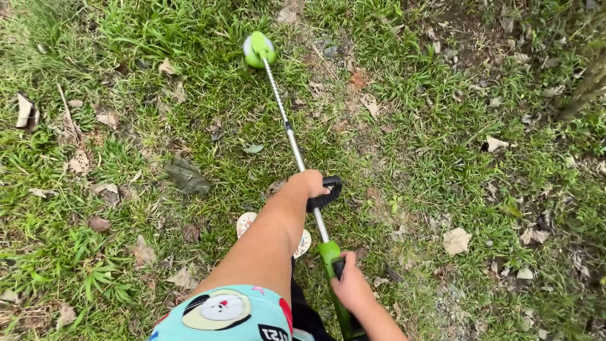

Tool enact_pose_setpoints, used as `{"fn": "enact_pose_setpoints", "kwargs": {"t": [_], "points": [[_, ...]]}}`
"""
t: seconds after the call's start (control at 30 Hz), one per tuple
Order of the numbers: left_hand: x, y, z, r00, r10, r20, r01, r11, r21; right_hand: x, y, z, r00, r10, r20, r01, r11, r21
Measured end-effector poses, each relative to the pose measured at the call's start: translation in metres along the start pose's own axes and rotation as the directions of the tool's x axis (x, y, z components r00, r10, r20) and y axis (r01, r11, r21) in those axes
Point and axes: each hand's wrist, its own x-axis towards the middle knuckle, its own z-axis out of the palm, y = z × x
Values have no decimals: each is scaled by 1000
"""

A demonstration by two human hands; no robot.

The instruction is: Trimming grass and weeds using a handheld string trimmer while walking.

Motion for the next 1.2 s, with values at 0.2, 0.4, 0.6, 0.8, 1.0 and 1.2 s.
{"fn": "enact_pose_setpoints", "kwargs": {"t": [0.2,0.4,0.6,0.8,1.0,1.2], "points": [[33,0,9,998,63,-19,-59,984,169,-4,-11,0,999,48,-12,-47,998,49],[24,5,8,999,31,-14,-30,998,61,14,11,9,999,-11,-51,15,997,76],[34,-11,0,997,24,-74,-21,999,45,16,-5,-5,1000,-13,-26,11,998,-54],[48,-45,-5,988,50,-149,-39,996,75,20,-21,-10,996,-90,10,90,983,-160],[30,-68,-18,984,-18,-179,18,1000,-5,23,-39,-15,988,-141,63,151,963,-222],[24,-98,-31,971,-48,-232,31,997,-77,20,-77,-20,987,-147,65,159,943,-291]]}}
